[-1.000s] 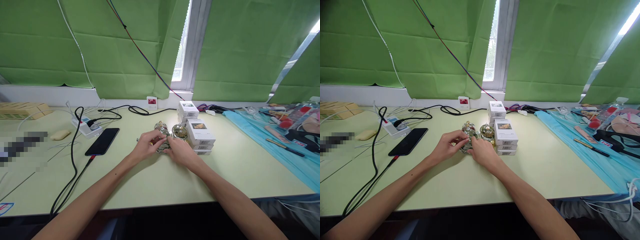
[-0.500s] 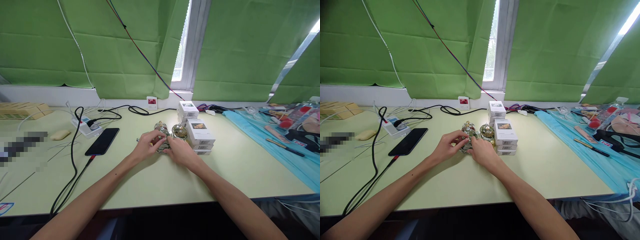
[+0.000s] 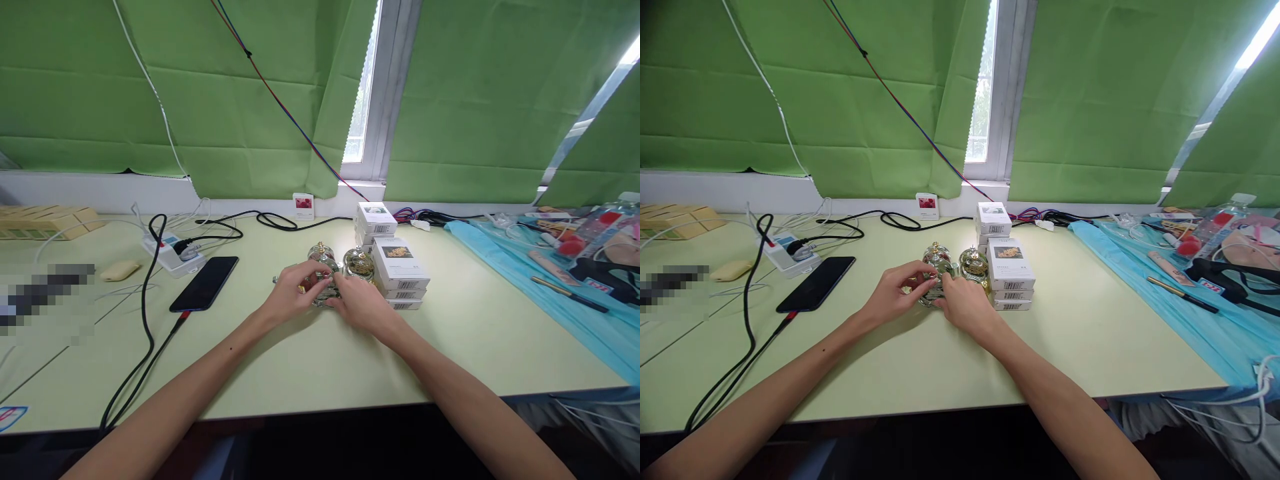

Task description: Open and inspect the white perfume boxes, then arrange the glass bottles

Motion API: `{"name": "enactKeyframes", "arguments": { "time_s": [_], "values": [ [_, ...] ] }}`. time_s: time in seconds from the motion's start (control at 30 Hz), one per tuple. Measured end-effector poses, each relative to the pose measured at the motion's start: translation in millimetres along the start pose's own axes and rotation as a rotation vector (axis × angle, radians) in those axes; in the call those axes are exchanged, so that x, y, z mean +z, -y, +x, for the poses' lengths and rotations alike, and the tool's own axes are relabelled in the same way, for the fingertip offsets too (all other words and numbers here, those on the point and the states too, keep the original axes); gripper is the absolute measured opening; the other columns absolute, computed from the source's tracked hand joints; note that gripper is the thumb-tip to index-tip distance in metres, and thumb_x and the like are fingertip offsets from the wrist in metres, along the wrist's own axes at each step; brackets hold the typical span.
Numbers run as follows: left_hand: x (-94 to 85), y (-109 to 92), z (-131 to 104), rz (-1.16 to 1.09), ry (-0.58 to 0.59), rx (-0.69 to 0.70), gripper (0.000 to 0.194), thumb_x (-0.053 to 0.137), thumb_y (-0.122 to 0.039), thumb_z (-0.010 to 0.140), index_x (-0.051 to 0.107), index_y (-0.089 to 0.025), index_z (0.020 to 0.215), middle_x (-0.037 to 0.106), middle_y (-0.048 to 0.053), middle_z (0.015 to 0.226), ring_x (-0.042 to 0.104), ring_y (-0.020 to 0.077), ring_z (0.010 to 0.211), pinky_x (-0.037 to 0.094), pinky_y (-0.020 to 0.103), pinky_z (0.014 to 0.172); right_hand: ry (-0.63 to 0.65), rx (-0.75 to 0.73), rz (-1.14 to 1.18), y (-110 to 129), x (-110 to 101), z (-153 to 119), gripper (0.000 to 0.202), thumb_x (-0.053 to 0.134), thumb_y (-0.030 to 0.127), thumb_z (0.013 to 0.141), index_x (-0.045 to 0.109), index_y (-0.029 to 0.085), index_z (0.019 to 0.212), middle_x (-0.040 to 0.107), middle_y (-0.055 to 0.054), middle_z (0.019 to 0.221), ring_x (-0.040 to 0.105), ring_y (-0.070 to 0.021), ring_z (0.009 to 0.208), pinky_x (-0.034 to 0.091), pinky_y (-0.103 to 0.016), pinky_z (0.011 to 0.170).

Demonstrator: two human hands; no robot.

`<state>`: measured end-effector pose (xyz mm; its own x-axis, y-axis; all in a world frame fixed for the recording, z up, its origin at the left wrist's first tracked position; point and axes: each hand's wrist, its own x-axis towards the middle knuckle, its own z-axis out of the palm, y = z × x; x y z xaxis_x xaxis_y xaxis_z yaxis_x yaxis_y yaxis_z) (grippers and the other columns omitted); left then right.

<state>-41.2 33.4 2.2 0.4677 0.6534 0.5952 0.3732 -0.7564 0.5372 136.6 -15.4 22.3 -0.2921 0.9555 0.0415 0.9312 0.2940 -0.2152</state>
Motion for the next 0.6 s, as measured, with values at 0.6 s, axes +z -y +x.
{"name": "enactKeyframes", "arguments": {
  "time_s": [0.6],
  "values": [
    [0.7,-2.7,0.2,-0.025,-0.01,-0.041,0.017,0.062,-0.032,0.093,0.068,-0.019,0.101,0.068,0.0,0.08,0.054,0.0091,0.062,0.051,0.021,0.058,-0.005,-0.003,0.004,-0.3,0.8,0.3,0.023,0.055,0.036,0.101,0.054,0.015,0.113,0.072,-0.012,0.104,0.07,-0.03,0.098,0.043,-0.032,0.067]
  ]
}}
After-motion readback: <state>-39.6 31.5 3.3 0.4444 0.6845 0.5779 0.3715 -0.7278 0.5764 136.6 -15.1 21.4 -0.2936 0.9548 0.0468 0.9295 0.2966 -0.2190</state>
